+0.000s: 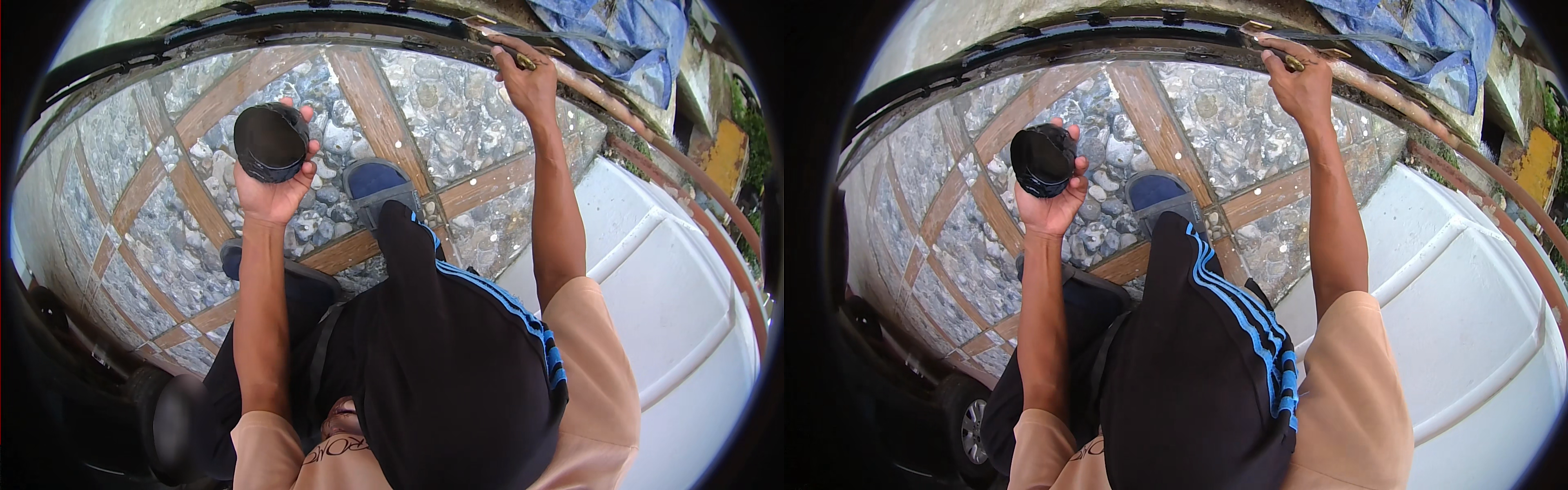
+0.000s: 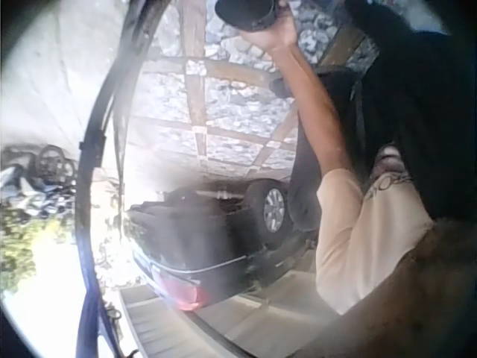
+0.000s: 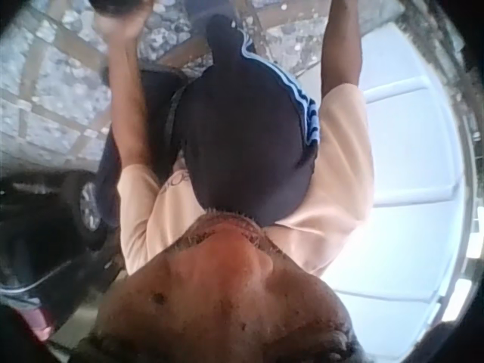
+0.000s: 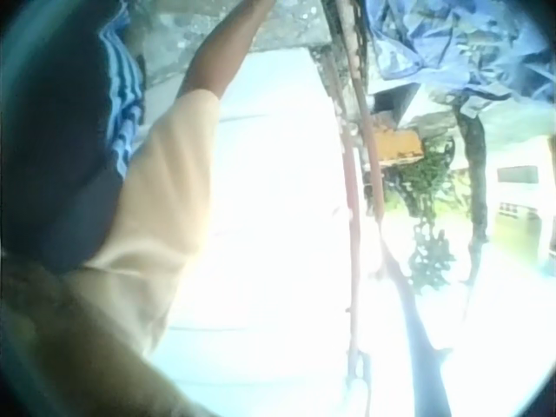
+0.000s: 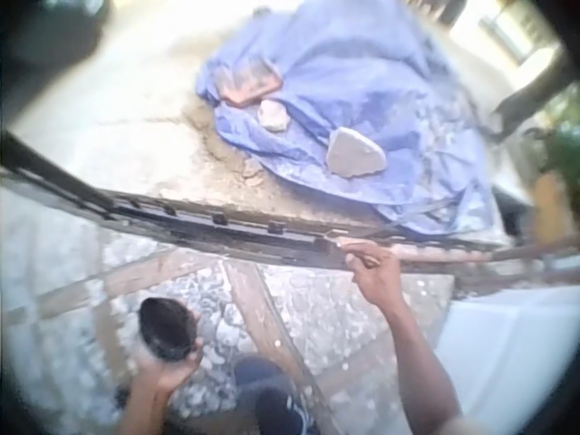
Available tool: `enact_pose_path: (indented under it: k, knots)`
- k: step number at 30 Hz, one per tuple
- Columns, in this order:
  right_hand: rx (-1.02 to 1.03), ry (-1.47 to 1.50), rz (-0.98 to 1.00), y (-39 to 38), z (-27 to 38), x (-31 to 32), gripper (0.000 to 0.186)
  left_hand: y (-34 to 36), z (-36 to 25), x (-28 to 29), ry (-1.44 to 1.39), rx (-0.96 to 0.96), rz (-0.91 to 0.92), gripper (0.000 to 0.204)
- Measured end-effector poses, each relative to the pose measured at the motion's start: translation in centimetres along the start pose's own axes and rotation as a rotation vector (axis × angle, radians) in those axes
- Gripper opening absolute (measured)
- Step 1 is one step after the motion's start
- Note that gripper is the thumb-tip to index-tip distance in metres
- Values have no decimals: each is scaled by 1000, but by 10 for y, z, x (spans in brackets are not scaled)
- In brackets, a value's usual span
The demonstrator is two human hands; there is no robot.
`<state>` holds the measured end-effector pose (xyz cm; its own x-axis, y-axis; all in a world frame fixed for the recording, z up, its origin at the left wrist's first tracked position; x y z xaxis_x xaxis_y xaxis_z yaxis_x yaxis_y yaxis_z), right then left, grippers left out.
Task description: Painting a door frame with black paint using a brush.
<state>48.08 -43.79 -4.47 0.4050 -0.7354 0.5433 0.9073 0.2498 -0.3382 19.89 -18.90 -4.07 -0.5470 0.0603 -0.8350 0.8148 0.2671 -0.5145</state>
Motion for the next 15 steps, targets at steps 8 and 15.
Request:
enact_pose_path:
  k: [8, 15]
  knots:
    - [64, 8, -37, -27, 33, -10, 18, 1, -7, -2, 23, -20, -14, 56]
    - [520, -233, -9, -50, 89, -80, 22, 3, -9, 1, 22, -19, -20, 57]
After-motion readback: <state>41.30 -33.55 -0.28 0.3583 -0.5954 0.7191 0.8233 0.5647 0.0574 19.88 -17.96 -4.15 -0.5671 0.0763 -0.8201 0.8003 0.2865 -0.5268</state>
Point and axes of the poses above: each hand's wrist, its own y-axis towards the middle knuckle, its own x-axis out of the back of the hand, z = x × y, the point moved 10 cm from there along y, towards the middle knuckle, and after that the axes turned 11 degrees about -x, right-handed, at the moved point
